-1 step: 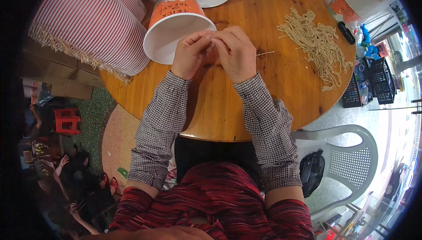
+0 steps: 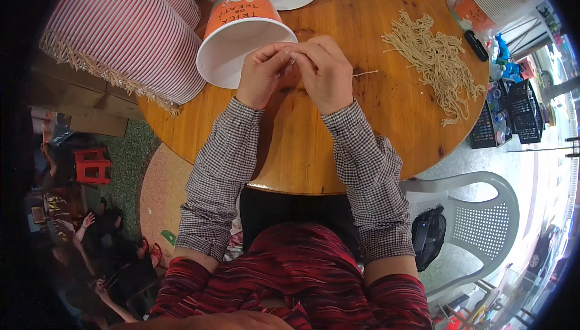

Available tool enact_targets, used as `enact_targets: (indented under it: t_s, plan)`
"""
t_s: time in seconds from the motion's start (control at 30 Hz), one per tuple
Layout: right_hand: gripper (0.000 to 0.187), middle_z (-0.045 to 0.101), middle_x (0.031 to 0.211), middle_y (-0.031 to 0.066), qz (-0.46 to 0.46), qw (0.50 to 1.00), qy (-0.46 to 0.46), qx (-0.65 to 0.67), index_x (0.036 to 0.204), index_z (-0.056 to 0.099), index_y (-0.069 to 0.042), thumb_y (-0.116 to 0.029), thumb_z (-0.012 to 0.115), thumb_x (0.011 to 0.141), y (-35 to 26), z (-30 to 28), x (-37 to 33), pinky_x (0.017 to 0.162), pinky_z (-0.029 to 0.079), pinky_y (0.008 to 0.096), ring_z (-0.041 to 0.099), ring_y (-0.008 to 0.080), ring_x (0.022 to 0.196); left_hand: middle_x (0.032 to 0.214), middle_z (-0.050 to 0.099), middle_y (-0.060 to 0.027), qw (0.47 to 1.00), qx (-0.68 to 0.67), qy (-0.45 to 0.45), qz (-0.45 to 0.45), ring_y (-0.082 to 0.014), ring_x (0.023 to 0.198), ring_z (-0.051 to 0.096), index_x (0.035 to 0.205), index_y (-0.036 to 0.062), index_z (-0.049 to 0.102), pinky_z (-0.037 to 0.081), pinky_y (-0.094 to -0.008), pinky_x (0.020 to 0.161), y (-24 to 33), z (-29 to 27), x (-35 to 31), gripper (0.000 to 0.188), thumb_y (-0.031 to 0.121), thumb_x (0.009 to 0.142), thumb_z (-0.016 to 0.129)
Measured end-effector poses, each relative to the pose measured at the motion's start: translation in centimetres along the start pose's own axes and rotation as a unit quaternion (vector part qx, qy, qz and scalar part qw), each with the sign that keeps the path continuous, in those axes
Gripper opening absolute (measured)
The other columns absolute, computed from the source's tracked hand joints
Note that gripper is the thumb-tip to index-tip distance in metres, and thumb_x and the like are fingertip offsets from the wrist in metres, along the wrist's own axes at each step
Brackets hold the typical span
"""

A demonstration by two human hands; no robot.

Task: Attaching string handles to paper buckets by threading them through holes and tying knots.

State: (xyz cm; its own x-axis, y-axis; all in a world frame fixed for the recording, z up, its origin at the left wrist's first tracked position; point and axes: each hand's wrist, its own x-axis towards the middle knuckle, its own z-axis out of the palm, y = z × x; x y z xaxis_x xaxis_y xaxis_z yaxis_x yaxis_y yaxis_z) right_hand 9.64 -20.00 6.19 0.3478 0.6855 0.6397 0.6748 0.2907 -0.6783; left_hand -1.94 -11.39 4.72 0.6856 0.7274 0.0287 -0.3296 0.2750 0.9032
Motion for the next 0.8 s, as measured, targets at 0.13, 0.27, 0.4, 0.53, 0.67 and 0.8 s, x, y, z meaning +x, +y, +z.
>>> enact_targets:
  t_s: [0.13, 0.27, 0.4, 0.53, 0.67, 0.8]
  plan:
    - [0.009, 0.057, 0.080, 0.0080, 0.019, 0.999, 0.005, 0.032, 0.088, 0.065, -0.003, -0.002, 0.064, 0.080, -0.4, 0.0, 0.1, 0.059, 0.046, 0.0251, 0.057, 0.0175, 0.069, 0.077, 0.060, -0.0014, 0.995, 0.083, -0.001, 0.061, -0.0077, 0.068, 0.056, 0.097, -0.0007, 0.064, 0.048, -0.0211, 0.057, -0.3, 0.0, -0.1, 0.015, 0.011, 0.090, 0.057]
    - [0.008, 0.057, 0.081, 0.0073, 0.043, 0.998, 0.010, 0.046, 0.088, 0.065, -0.003, -0.002, 0.064, 0.080, 0.1, 0.0, 0.2, 0.060, 0.046, 0.0246, 0.057, 0.0161, 0.069, 0.078, 0.061, -0.0018, 0.981, 0.163, -0.007, 0.106, -0.0079, 0.072, 0.058, 0.096, -0.0020, 0.064, 0.050, -0.0221, 0.061, 0.0, 0.6, -0.4, 0.014, 0.009, 0.089, 0.058]
    - [0.007, 0.058, 0.080, 0.0042, 0.124, 0.985, 0.009, 0.122, 0.089, 0.064, 0.000, -0.004, 0.063, 0.083, -0.2, -0.2, 0.4, 0.058, 0.047, 0.0225, 0.056, 0.0113, 0.066, 0.079, 0.062, -0.0015, 0.989, 0.128, -0.010, 0.070, -0.0066, 0.073, 0.057, 0.095, -0.0021, 0.064, 0.048, -0.0207, 0.063, 0.3, 0.9, -0.8, 0.015, 0.010, 0.088, 0.059]
    - [0.009, 0.061, 0.078, 0.0005, 0.272, 0.922, -0.010, 0.275, 0.090, 0.064, 0.000, -0.007, 0.062, 0.086, -0.1, -0.6, 0.8, 0.056, 0.046, 0.0199, 0.055, 0.0052, 0.065, 0.078, 0.060, 0.0010, 0.994, 0.095, 0.012, 0.055, -0.0051, 0.070, 0.054, 0.094, -0.0015, 0.064, 0.044, -0.0186, 0.063, -0.1, -0.2, -0.1, 0.016, 0.013, 0.088, 0.060]
    - [0.008, 0.062, 0.074, -0.0006, 0.255, 0.931, -0.063, 0.253, 0.090, 0.064, -0.001, -0.007, 0.062, 0.086, -0.2, -0.5, 0.7, 0.056, 0.045, 0.0189, 0.055, 0.0040, 0.066, 0.077, 0.058, 0.0044, 0.996, 0.069, 0.018, 0.062, -0.0030, 0.067, 0.047, 0.093, 0.0019, 0.065, 0.036, -0.0168, 0.057, -0.2, -0.1, -0.2, 0.013, 0.013, 0.089, 0.059]
    - [0.007, 0.061, 0.071, 0.0007, 0.226, 0.947, -0.030, 0.227, 0.086, 0.063, 0.000, -0.007, 0.064, 0.084, 0.4, 0.0, 0.3, 0.056, 0.045, 0.0195, 0.055, 0.0053, 0.064, 0.077, 0.059, 0.0025, 0.995, 0.075, 0.010, 0.065, -0.0036, 0.068, 0.051, 0.091, -0.0011, 0.064, 0.042, -0.0175, 0.061, 0.0, -0.1, -0.2, 0.015, 0.012, 0.089, 0.059]
